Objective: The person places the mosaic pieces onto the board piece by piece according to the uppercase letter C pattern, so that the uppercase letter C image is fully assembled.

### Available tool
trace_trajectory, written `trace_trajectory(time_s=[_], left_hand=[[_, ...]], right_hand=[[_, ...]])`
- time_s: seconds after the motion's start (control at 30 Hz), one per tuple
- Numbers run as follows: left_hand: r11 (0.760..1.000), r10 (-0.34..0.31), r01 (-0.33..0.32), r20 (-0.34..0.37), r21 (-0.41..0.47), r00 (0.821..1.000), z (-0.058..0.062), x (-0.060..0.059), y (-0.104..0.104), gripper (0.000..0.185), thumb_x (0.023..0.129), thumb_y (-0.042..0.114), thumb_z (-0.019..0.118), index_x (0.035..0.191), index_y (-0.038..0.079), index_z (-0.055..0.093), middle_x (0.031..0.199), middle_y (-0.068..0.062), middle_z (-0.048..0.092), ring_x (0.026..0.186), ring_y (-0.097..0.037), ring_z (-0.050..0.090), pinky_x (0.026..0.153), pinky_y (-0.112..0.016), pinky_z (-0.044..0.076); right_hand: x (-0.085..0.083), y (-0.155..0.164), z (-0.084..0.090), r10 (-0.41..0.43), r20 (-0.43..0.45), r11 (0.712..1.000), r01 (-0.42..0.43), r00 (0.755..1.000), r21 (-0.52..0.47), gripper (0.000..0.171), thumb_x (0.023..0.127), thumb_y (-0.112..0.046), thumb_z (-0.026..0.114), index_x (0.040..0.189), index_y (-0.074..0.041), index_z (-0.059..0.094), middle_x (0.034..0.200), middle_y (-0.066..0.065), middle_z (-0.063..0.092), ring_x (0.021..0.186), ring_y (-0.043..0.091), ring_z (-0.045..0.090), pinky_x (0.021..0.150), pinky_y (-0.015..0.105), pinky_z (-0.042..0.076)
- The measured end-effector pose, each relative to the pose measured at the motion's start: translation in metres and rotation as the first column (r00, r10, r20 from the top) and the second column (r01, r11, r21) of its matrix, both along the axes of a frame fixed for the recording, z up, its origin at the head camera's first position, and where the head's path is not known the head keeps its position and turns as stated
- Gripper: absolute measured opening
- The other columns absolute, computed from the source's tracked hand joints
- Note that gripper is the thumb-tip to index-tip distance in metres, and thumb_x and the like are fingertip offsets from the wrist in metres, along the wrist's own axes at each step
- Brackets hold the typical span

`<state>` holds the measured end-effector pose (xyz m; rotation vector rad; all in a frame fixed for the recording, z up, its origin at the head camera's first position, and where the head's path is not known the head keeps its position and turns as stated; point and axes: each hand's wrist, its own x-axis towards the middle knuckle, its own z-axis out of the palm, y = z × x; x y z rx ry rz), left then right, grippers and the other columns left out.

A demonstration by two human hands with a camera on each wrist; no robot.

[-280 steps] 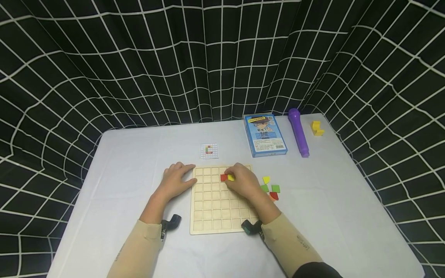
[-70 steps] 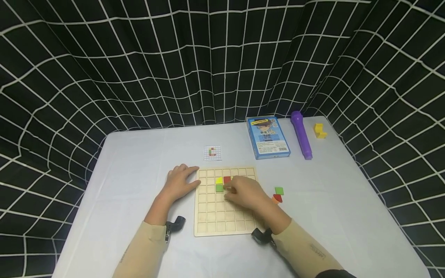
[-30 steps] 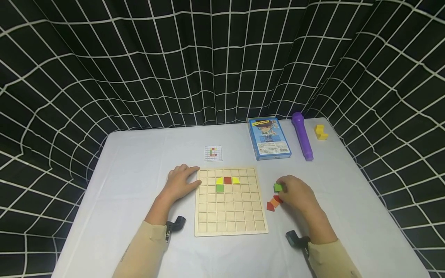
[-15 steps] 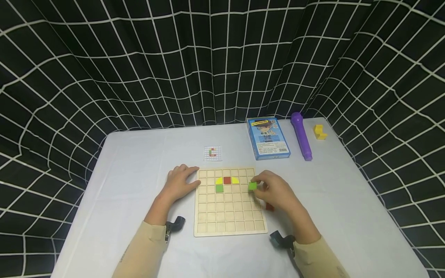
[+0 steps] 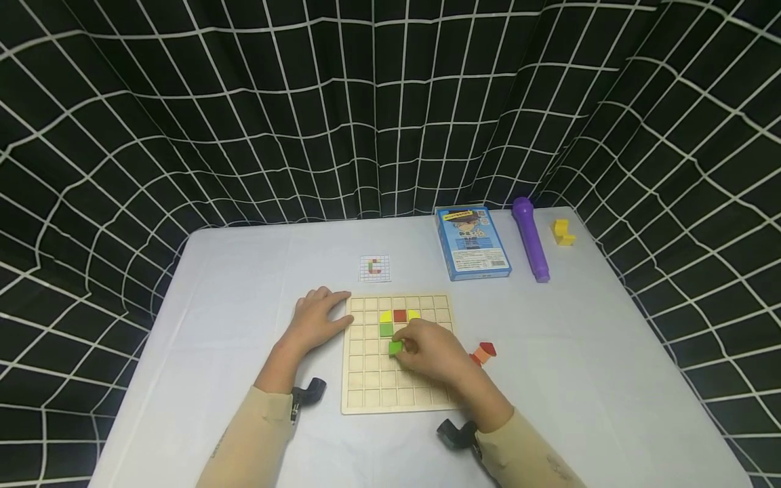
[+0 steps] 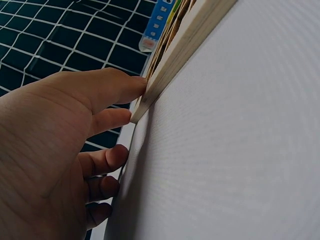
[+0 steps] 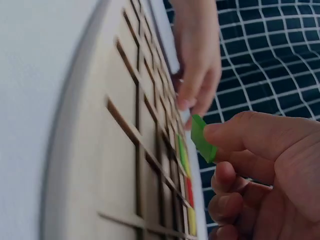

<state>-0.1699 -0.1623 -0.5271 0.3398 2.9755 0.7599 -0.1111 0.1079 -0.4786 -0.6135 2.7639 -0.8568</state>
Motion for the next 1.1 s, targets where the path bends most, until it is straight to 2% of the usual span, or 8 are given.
trace_trajectory(time_s=[0.23, 0.5, 0.63, 0.77, 0.93, 1.1], left_hand=[[1.000, -0.007, 0.007, 0.005, -0.003, 1.000, 0.000, 0.000, -0.001, 0.059, 0.091, 0.047, 0.073, 0.141, 0.018, 0.063, 0.099, 0.001, 0.055, 0.089, -0.019, 0.045, 0.084, -0.039, 0.036], [1.000, -0.010, 0.010, 0.010, 0.002, 1.000, 0.002, 0.001, 0.000, 0.059, 0.092, 0.047, 0.073, 0.142, 0.017, 0.063, 0.099, 0.001, 0.055, 0.090, -0.020, 0.045, 0.084, -0.039, 0.037], [1.000, -0.008, 0.008, 0.012, 0.001, 1.000, 0.003, 0.001, 0.000, 0.059, 0.092, 0.047, 0.073, 0.142, 0.018, 0.063, 0.099, 0.000, 0.055, 0.090, -0.020, 0.045, 0.085, -0.040, 0.037], [1.000, -0.011, 0.011, 0.004, -0.004, 1.000, 0.003, 0.001, 0.000, 0.058, 0.092, 0.047, 0.073, 0.142, 0.017, 0.063, 0.099, 0.000, 0.055, 0.089, -0.020, 0.045, 0.085, -0.040, 0.037], [1.000, -0.013, 0.013, 0.004, -0.009, 1.000, 0.002, 0.001, 0.000, 0.058, 0.092, 0.047, 0.073, 0.142, 0.017, 0.063, 0.100, 0.000, 0.055, 0.089, -0.020, 0.045, 0.084, -0.040, 0.037], [1.000, -0.016, 0.016, 0.004, -0.010, 1.000, 0.001, 0.000, 0.000, 0.059, 0.092, 0.047, 0.072, 0.142, 0.017, 0.063, 0.100, -0.001, 0.055, 0.090, -0.021, 0.045, 0.084, -0.040, 0.037]], right_hand=[[-0.002, -0.014, -0.011, 0.001, -0.003, 1.000, -0.001, 1.000, 0.025, 0.025, 0.085, -0.021, 0.081, 0.109, -0.014, 0.080, 0.076, -0.008, 0.054, 0.070, 0.011, 0.050, 0.061, 0.030, 0.040], [-0.002, -0.017, -0.018, 0.013, -0.094, 0.996, -0.005, 0.995, 0.088, 0.025, 0.085, -0.020, 0.081, 0.109, -0.015, 0.081, 0.077, -0.010, 0.055, 0.070, 0.010, 0.049, 0.060, 0.028, 0.041], [-0.002, -0.018, -0.018, -0.010, -0.146, 0.994, 0.025, 0.989, 0.102, 0.018, 0.083, -0.022, 0.086, 0.101, -0.018, 0.084, 0.084, -0.010, 0.065, 0.074, 0.009, 0.057, 0.064, 0.027, 0.046], [0.000, -0.019, -0.017, -0.021, -0.194, 0.994, 0.042, 0.981, 0.105, 0.009, 0.081, -0.022, 0.089, 0.090, -0.020, 0.084, 0.085, -0.009, 0.069, 0.077, 0.009, 0.062, 0.066, 0.027, 0.049], [0.004, -0.018, -0.011, -0.007, -0.143, 0.993, 0.023, 0.990, 0.114, 0.012, 0.084, -0.021, 0.085, 0.096, -0.019, 0.085, 0.082, -0.010, 0.067, 0.072, 0.007, 0.056, 0.062, 0.026, 0.045], [0.012, -0.007, -0.005, -0.042, -0.084, 0.996, 0.048, 0.996, 0.075, 0.017, 0.086, -0.022, 0.082, 0.102, -0.019, 0.083, 0.076, -0.012, 0.058, 0.068, 0.008, 0.050, 0.060, 0.027, 0.042]])
